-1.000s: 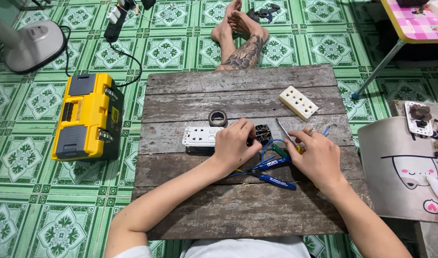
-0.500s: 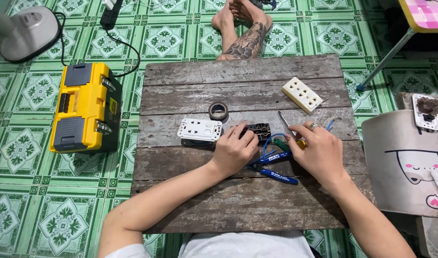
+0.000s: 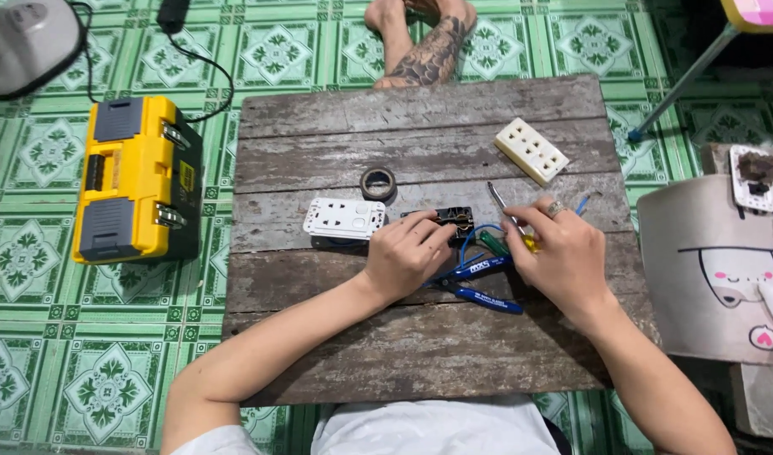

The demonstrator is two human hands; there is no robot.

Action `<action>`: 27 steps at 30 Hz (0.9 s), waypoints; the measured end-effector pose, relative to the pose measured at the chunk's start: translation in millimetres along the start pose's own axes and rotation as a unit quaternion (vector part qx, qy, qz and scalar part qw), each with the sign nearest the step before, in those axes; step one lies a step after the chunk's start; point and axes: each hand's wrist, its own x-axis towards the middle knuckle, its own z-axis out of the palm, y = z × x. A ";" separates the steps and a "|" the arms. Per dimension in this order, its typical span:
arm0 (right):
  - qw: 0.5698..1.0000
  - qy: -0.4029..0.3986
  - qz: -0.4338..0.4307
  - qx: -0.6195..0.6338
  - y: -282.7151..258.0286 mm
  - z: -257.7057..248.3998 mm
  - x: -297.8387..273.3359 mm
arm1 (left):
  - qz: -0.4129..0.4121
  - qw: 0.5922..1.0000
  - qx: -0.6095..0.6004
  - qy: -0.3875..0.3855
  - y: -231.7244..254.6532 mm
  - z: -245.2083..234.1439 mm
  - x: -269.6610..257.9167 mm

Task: The person strips the insulation off a blue wire using wire strippers, then wraps the exposed end with electrical tape. They insert the wire into a terminal on a disassembled electrical outlet and tighten the screw with a screwdriver.

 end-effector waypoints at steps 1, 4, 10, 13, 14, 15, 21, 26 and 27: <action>1.000 0.015 -0.014 0.016 -1.2 -1.7 0.5 | -0.010 1.000 -0.019 0.009 1.2 0.3 -1.6; 0.994 0.050 -0.045 0.086 -7.4 -12.5 5.3 | -0.067 0.994 -0.092 -0.004 4.7 -9.0 3.4; 0.964 0.101 -0.151 0.194 -16.3 3.4 6.0 | -0.146 0.968 -0.203 -0.009 4.7 -20.8 15.5; 0.956 0.080 -0.210 0.188 -36.3 -3.8 11.9 | -0.176 0.956 -0.232 -0.027 10.9 -33.8 21.7; 0.952 0.071 -0.243 0.174 -44.6 -9.4 15.4 | -0.189 0.950 -0.247 -0.038 12.9 -38.3 24.6; 0.952 0.070 -0.242 0.173 -48.4 -10.0 18.8 | -0.190 0.949 -0.248 -0.038 13.4 -42.0 25.2; 0.934 0.075 -0.266 0.226 -49.7 3.5 24.1 | -0.264 0.904 -0.317 -0.111 11.6 -54.0 28.7; 0.942 0.075 -0.189 0.266 -41.5 10.2 18.2 | -0.277 0.889 -0.346 -0.119 8.3 -55.7 29.6; 0.942 0.075 -0.188 0.267 -41.6 7.9 19.6 | -0.276 0.889 -0.345 -0.120 7.9 -55.6 29.2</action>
